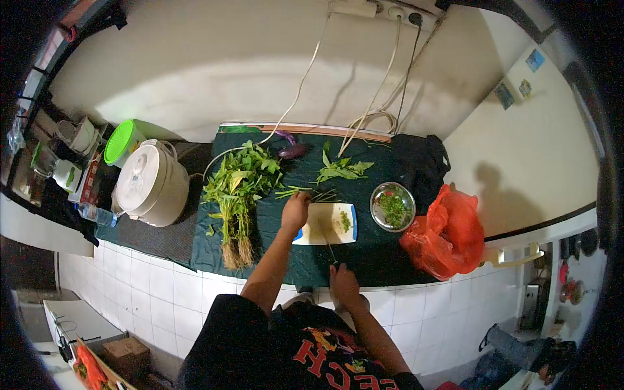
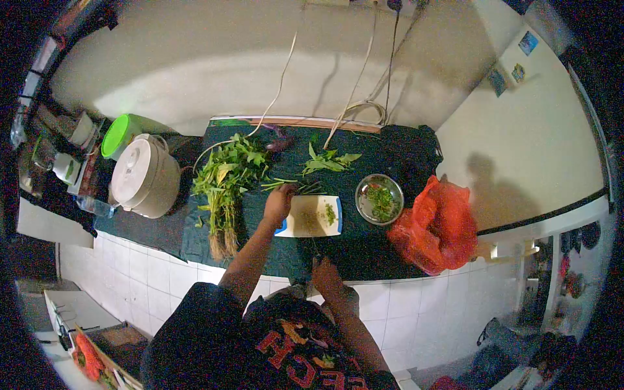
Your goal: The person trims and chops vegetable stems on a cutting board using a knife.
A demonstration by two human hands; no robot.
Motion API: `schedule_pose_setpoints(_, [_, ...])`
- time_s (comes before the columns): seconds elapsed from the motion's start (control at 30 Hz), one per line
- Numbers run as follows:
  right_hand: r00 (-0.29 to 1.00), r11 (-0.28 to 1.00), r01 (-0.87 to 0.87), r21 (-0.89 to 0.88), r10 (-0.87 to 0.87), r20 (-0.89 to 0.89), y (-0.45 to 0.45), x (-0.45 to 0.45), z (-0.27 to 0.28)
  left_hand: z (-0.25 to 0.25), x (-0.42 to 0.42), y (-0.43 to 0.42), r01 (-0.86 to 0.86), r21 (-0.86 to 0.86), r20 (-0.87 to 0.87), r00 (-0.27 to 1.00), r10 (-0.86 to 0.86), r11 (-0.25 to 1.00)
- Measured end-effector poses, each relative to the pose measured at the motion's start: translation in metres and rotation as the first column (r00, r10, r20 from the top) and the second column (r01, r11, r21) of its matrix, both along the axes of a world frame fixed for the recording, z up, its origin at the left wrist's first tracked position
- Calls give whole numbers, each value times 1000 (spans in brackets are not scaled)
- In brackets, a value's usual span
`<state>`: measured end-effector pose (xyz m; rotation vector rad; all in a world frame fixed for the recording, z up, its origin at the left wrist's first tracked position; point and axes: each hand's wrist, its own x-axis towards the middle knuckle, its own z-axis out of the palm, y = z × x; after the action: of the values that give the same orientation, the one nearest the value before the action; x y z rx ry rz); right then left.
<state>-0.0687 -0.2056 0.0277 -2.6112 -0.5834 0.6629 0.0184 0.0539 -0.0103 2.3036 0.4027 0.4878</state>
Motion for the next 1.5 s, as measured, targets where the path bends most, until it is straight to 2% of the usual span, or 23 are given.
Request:
schedule_pose_setpoints(0.03, [999,1000,-28,5,28,46,0,2,-2,6,-9,-4,-41,13,72,997,40,999])
schedule_pose_setpoints(0.07, [997,998,69,16,-69,38,6,3,-5,12,-17,-7,-72,-50,-14,997,72,996])
schedule_pose_setpoints(0.1, [986,986,166,27,-166,26,10,2,-6,9,-25,-12,-70,-47,-16,997,70,996])
schedule_pose_setpoints(0.13, [985,985,168,29,-168,23,13,0,-5,4,-33,-17,-20,-95,-92,996,11,995])
schedule_pose_setpoints(0.2, [944,943,330,37,-330,-4,16,-1,-2,6,-40,-28,62,-155,-273,957,-103,986])
schedule_pose_setpoints(0.23, [943,942,332,36,-332,-8,14,0,-4,-6,-39,-31,148,-103,-257,951,-170,984])
schedule_pose_setpoints(0.27, [945,944,328,31,-327,-26,9,3,-5,-18,-40,-35,147,-147,-259,949,-182,978])
schedule_pose_setpoints(0.33, [944,945,326,21,-325,-48,5,5,-3,-11,-40,-43,148,-196,-264,944,-197,969])
schedule_pose_setpoints(0.4, [961,961,275,14,-275,-12,4,8,0,-9,-37,-47,172,-35,-344,923,-174,984])
schedule_pose_setpoints(0.43, [960,960,279,14,-279,-10,4,9,3,-17,-35,-47,177,-35,-342,923,-178,984])
schedule_pose_setpoints(0.5, [976,976,216,-5,-216,2,6,12,8,-24,-32,-44,228,134,-246,951,-190,964])
schedule_pose_setpoints(0.73, [976,970,217,106,-216,-17,20,24,8,-28,-44,-39,326,249,-179,941,-287,912])
schedule_pose_setpoints(0.83, [969,969,246,16,-245,-24,25,27,9,-33,-54,-36,370,342,-214,926,-312,864])
schedule_pose_setpoints(0.9, [966,969,246,10,-245,-84,25,28,2,-34,-57,-35,345,383,-120,938,-324,857])
schedule_pose_setpoints(1.03, [952,954,300,9,-298,-66,23,23,-8,-26,-62,-37,320,351,-105,947,-303,880])
schedule_pose_setpoints(1.1, [983,965,183,188,-186,-2,20,30,-9,-24,-62,-39,307,239,-145,950,-278,921])
schedule_pose_setpoints(1.23, [987,979,163,121,-161,-28,39,50,-4,-30,-61,-34,322,235,-146,945,-294,917])
schedule_pose_setpoints(1.3, [969,971,231,61,-223,-108,41,45,9,-30,-63,-33,338,270,-124,941,-316,902])
schedule_pose_setpoints(1.4, [947,946,317,65,-312,-78,35,25,-1,-32,-67,-34,282,265,-65,959,-274,922])
schedule_pose_setpoints(1.43, [947,946,317,65,-313,-73,33,26,-3,-35,-67,-34,281,264,-59,960,-275,923])
schedule_pose_setpoints(1.5, [981,974,195,119,-196,-2,32,29,-7,-37,-67,-33,293,267,-15,954,-300,918])
